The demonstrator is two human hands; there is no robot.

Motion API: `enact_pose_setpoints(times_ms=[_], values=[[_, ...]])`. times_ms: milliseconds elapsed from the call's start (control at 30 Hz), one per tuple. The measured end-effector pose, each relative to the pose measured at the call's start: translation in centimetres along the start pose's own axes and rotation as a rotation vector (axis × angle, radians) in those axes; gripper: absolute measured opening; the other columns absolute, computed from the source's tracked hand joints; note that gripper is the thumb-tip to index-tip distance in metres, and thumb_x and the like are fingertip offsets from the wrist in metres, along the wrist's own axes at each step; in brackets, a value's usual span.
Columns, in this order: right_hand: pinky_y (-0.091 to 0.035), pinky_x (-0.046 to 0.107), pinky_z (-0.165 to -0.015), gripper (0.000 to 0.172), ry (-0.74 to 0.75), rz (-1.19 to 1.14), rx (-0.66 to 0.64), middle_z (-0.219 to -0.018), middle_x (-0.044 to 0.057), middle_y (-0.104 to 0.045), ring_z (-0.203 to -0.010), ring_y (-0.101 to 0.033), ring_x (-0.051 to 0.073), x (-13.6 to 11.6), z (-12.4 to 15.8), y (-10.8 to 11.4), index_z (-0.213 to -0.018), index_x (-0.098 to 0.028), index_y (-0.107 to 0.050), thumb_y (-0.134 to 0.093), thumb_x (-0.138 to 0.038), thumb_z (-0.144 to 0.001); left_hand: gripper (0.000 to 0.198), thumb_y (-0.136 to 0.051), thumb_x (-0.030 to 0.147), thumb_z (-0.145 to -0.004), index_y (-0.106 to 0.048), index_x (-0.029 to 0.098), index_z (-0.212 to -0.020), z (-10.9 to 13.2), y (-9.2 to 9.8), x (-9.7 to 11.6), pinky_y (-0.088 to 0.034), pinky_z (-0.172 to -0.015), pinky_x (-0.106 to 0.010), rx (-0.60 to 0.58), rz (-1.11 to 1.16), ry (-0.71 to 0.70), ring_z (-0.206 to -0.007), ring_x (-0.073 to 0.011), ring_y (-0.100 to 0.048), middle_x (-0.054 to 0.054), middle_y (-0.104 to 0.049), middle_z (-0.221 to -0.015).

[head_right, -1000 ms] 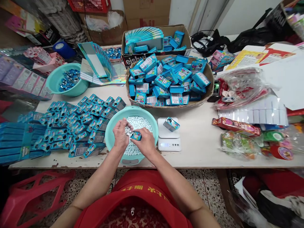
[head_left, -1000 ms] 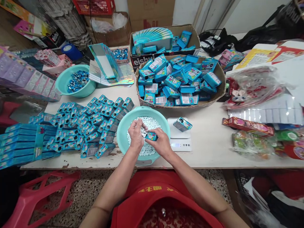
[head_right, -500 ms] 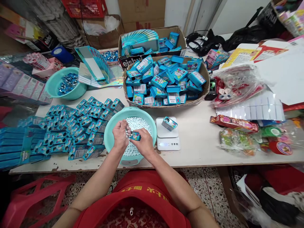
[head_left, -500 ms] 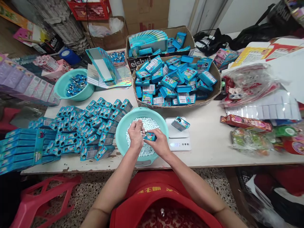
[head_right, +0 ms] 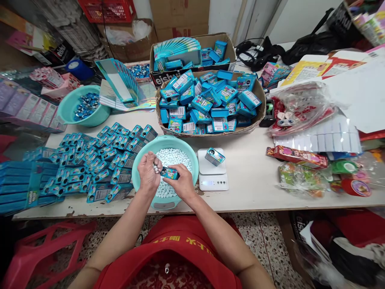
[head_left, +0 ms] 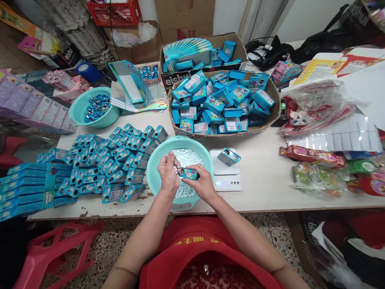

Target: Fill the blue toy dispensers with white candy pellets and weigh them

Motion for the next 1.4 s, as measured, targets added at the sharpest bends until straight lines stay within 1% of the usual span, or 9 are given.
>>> enact_pose_setpoints(times_ms=[400, 500, 600, 733, 867, 1000, 1133, 1267, 1400], values=[[-0.05, 0.034, -0.082, 0.032, -0.031, -0.081, 0.027, -0.091, 0.003, -0.064, -0.088, -0.062, 0.019, -1.2, 1.0, 1.9, -0.094, -0.023, -0.068, -0.078, -0.03, -0.065, 0.04, -0.076, 0.043, -0.064, -0.046, 0.018, -0.067, -1.1, 0.6, 0.2, -0.018, -0.033, -0.014, -0.039, 0.033, 0.095, -0.036, -0.0017, -0.029, 0.009, -0.037, -0.05], [-0.052, 0.034, -0.079, 0.035, -0.078, -0.108, 0.118, -0.094, 0.004, -0.066, -0.087, -0.063, 0.02, -1.9, 3.0, 6.2, -0.095, -0.022, -0.068, -0.079, -0.035, -0.064, 0.033, -0.071, 0.043, -0.068, -0.048, 0.019, -0.065, -2.2, 2.5, -1.0, -0.024, -0.036, -0.016, -0.098, -0.236, 0.095, -0.038, -0.0049, -0.034, 0.007, -0.04, -0.05], [-0.053, 0.033, -0.072, 0.04, -0.215, -0.052, 0.379, -0.091, 0.004, -0.068, -0.079, -0.064, 0.02, -0.5, 5.4, 12.6, -0.097, -0.021, -0.067, -0.078, -0.04, -0.063, 0.017, -0.069, 0.029, -0.065, -0.054, 0.021, -0.061, -2.8, 4.7, -3.8, -0.039, -0.051, -0.022, -0.317, -0.883, 0.071, -0.055, -0.0132, -0.052, 0.001, -0.057, -0.058], [-0.052, 0.036, -0.073, 0.05, -0.345, 0.16, 0.792, -0.087, 0.006, -0.067, -0.077, -0.062, 0.02, 4.6, 7.4, 20.6, -0.095, -0.016, -0.066, -0.077, -0.046, -0.058, 0.01, -0.054, 0.024, -0.075, -0.064, 0.024, -0.078, -2.6, 7.1, -6.7, -0.044, -0.078, -0.034, -0.434, -1.444, -0.034, -0.086, -0.0247, -0.061, -0.005, -0.069, -0.088], [-0.051, 0.041, -0.078, 0.061, -0.403, 0.227, 0.931, -0.09, 0.009, -0.066, -0.081, -0.061, 0.023, 10.9, 7.6, 24.2, -0.096, -0.012, -0.064, -0.074, -0.053, -0.052, 0.021, -0.047, 0.026, -0.083, -0.065, 0.021, -0.093, -1.9, 5.8, -7.9, -0.04, -0.091, -0.038, -0.504, -1.6, -0.185, -0.102, -0.0281, -0.057, -0.01, -0.066, -0.103], [-0.05, 0.043, -0.08, 0.068, -0.447, 0.213, 0.943, -0.093, 0.012, -0.065, -0.083, -0.06, 0.025, 14.3, 8.1, 25.0, -0.098, -0.011, -0.061, -0.071, -0.059, -0.051, 0.027, -0.049, 0.031, -0.086, -0.062, 0.019, -0.107, -0.9, 3.8, -9.8, -0.04, -0.091, -0.037, -0.723, -1.681, -0.178, -0.106, -0.0285, -0.054, -0.012, -0.062, -0.111], [-0.042, 0.051, -0.092, 0.069, -0.306, 0.455, 0.926, -0.111, 0.018, -0.058, -0.106, -0.054, 0.031, 12.6, 8.6, 24.6, -0.106, -0.011, -0.058, -0.067, -0.062, -0.061, 0.022, -0.049, 0.027, -0.086, -0.062, 0.019, -0.101, 0.2, 3.8, -11.0, -0.042, -0.084, -0.035, -0.826, -1.772, -0.099, -0.1, -0.0263, -0.056, -0.011, -0.062, -0.103], [-0.032, 0.052, -0.104, 0.073, -0.004, 0.669, 0.814, -0.122, 0.02, -0.053, -0.12, -0.045, 0.032, 9.4, 6.1, 21.1, -0.119, -0.011, -0.051, -0.07, -0.058, -0.067, 0.019, -0.049, 0.022, -0.084, -0.064, 0.02, -0.096, 0.7, 4.2, -10.3, -0.042, -0.085, -0.036, -0.81, -1.738, -0.138, -0.099, -0.0257, -0.056, -0.009, -0.064, -0.099], [-0.041, 0.047, -0.096, 0.074, -0.043, 0.412, 0.531, -0.115, 0.016, -0.058, -0.109, -0.053, 0.029, 10.1, 0.6, 16.6, -0.119, -0.013, -0.049, -0.07, -0.058, -0.065, 0.023, -0.05, 0.031, -0.084, -0.064, 0.02, -0.099, 0.2, 4.1, -8.6, -0.043, -0.089, -0.038, -0.644, -1.533, -0.191, -0.1, -0.0256, -0.057, -0.009, -0.064, -0.103]])
Point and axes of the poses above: each hand's wrist, its own z-axis away from the middle knuckle, its own y-axis out of the back of the hand, x = y × z, the point moved 5 cm from there along -z, towards the middle knuckle
